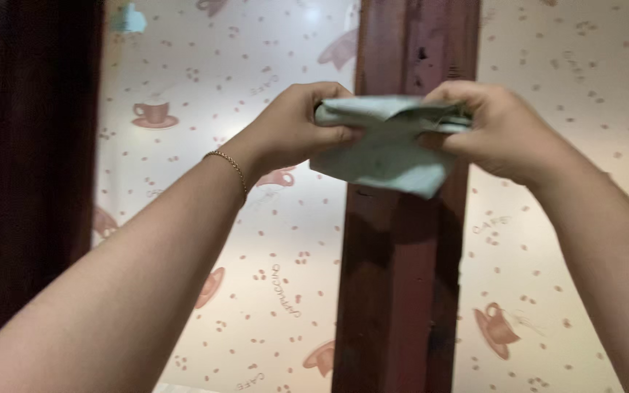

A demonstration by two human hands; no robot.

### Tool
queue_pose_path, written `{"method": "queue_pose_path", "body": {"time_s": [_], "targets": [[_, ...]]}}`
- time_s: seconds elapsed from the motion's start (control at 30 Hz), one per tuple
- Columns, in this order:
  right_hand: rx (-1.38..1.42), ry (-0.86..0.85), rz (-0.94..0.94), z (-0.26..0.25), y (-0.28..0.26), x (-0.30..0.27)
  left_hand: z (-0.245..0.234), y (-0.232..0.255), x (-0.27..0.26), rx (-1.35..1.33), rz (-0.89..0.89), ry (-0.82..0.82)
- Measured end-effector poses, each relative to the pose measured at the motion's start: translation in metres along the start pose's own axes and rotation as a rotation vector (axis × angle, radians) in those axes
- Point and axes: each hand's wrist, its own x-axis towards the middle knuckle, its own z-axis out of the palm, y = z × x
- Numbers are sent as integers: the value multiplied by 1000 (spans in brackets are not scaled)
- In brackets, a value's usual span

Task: The person wipes a frosted glass window with a light blue cloth. They fold the cloth multiple times and wipe the surface in various directions, covering the entire visible area of the window.

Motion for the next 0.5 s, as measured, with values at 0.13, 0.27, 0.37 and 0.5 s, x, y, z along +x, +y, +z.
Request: {"method": "queue_pose_path", "body": {"time_s": [0.13, 0.27, 0.37, 0.5], "targets": [[275, 193, -68, 9, -56, 2, -6, -4, -10, -378, -69, 39], [-273, 539, -445, 25, -83, -1, -8, -6, -10, -332, -121, 183], [-425, 561, -604, 46, -92, 7, -11, -13, -22, -318, -12, 203], [-366, 440, -576, 81, -105, 28, -22, -26, -39, -291, 54, 218]]}}
